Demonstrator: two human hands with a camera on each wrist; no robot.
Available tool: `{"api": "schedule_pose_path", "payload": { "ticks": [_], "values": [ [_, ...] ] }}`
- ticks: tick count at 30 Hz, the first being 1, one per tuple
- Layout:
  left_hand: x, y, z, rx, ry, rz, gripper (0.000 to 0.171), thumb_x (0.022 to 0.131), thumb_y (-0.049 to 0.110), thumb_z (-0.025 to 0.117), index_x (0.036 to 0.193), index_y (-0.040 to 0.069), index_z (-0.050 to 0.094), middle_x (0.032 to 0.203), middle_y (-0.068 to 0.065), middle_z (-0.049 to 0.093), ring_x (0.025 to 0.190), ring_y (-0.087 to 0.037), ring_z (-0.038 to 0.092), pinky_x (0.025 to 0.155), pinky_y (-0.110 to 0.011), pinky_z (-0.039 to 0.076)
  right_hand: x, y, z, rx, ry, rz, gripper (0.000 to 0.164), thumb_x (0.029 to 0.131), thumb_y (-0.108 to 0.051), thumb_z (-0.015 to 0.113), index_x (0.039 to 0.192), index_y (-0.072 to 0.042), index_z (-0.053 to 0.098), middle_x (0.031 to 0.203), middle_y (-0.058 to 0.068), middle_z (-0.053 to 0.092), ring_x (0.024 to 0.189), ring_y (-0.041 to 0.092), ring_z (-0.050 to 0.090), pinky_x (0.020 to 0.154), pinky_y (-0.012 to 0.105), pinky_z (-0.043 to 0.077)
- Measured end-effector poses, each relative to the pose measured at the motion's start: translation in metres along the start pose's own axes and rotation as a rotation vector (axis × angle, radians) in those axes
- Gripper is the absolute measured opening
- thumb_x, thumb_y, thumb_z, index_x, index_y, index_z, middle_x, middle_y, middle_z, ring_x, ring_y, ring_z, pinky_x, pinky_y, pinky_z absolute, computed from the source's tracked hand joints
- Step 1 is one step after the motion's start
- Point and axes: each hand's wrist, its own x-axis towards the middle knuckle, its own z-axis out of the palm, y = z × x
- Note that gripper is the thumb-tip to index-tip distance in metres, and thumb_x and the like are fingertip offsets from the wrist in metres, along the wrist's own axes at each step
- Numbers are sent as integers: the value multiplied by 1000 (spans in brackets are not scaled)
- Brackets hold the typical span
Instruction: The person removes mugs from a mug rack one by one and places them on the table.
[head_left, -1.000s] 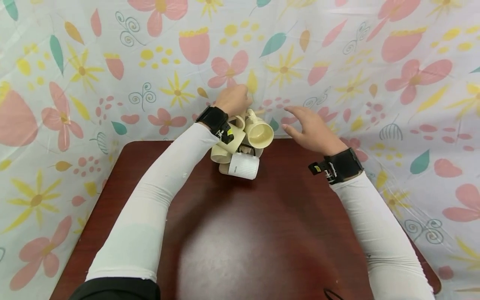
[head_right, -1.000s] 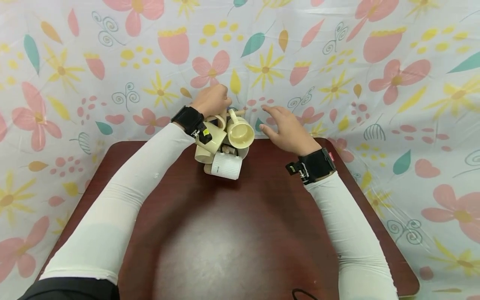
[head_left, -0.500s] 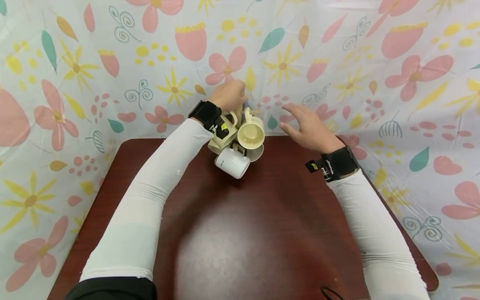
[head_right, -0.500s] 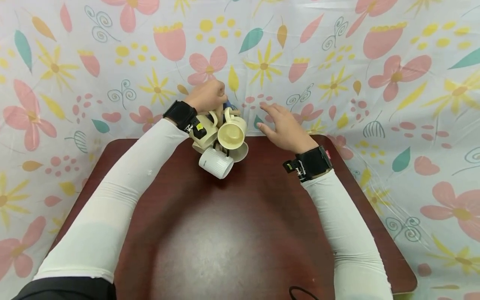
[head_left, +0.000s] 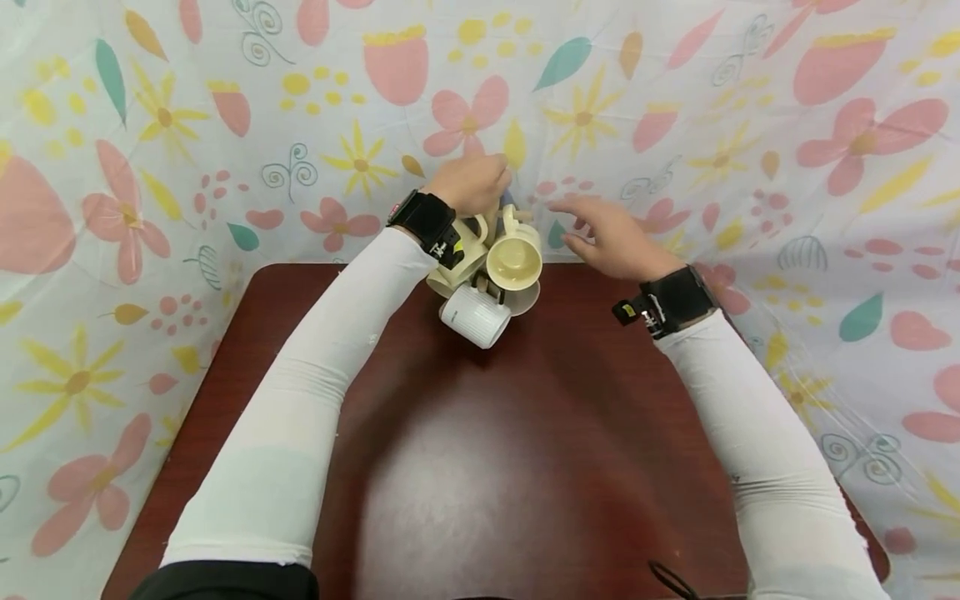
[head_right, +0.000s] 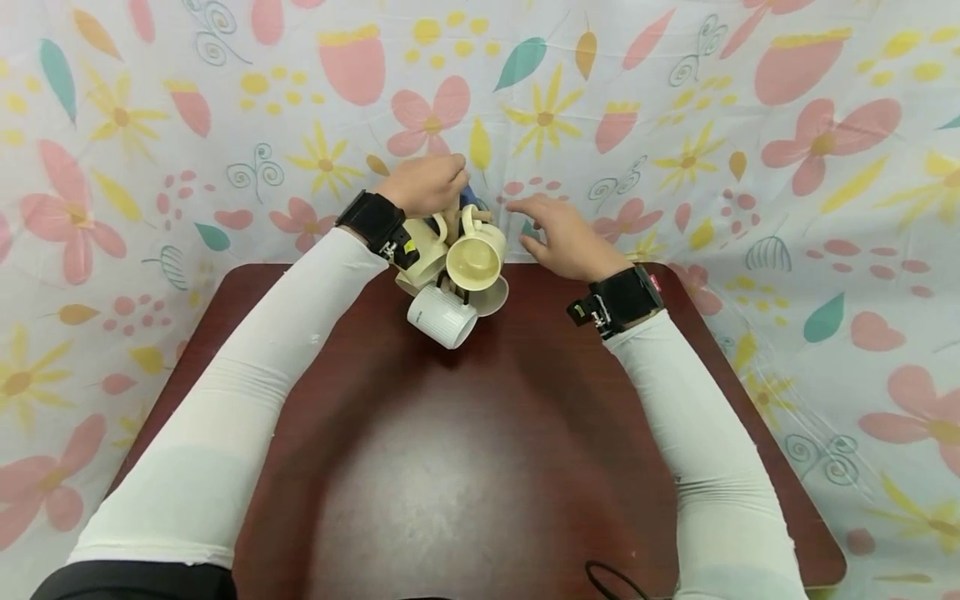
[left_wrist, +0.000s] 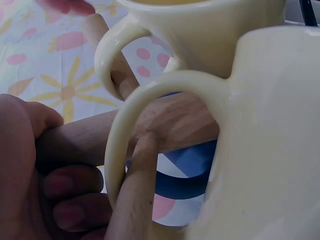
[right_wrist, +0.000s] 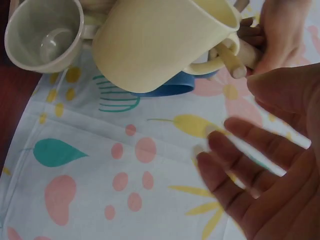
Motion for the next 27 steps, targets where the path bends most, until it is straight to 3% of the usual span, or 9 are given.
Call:
{"api": "schedule_pose_path", "payload": {
  "ticks": [3,7,12,17,22,27],
  "values": [
    [2,1,4,-14,-2,6,41,112,33,17,117,12,52,98,-3,50,94,-23,54,92,-42,47,11,5,0,-5,11,-85,49,94,2,66,142,-4,59,130,18,66,85,28,58,79,43,48],
    [5,5,9,-27,-1,6,48,112,36,12,124,12,53,104,-4,55,99,-23,57,98,-43,48,23,10,-1,-2,5,-160,48,91,8,65,138,-2,62,134,18,66,88,29,58,83,43,46],
    [11,11,14,-16,-19,22,53,113,36,10,132,11,52,113,-6,59,106,-22,59,103,-44,48,35,13,-3,12,-87,-167,56,88,12,65,142,-3,60,143,17,62,111,36,64,93,50,52],
    [16,17,18,-4,-38,42,47,113,33,16,131,10,52,119,-6,58,106,-21,59,101,-42,51,43,15,-4,5,-184,-180,63,84,15,65,142,-8,63,150,18,58,138,40,55,107,57,48],
    [19,21,21,2,-31,51,39,113,32,19,118,12,52,107,-3,53,95,-20,58,91,-38,51,52,13,-5,5,-243,-242,61,83,17,67,138,-9,67,144,15,63,135,38,57,104,54,51],
    [18,22,20,3,-12,40,37,113,31,19,116,13,50,99,-1,48,90,-20,54,84,-36,50,61,6,-6,-15,-309,-294,61,81,19,63,137,-6,67,136,15,68,120,35,65,99,49,53]
  ]
}}
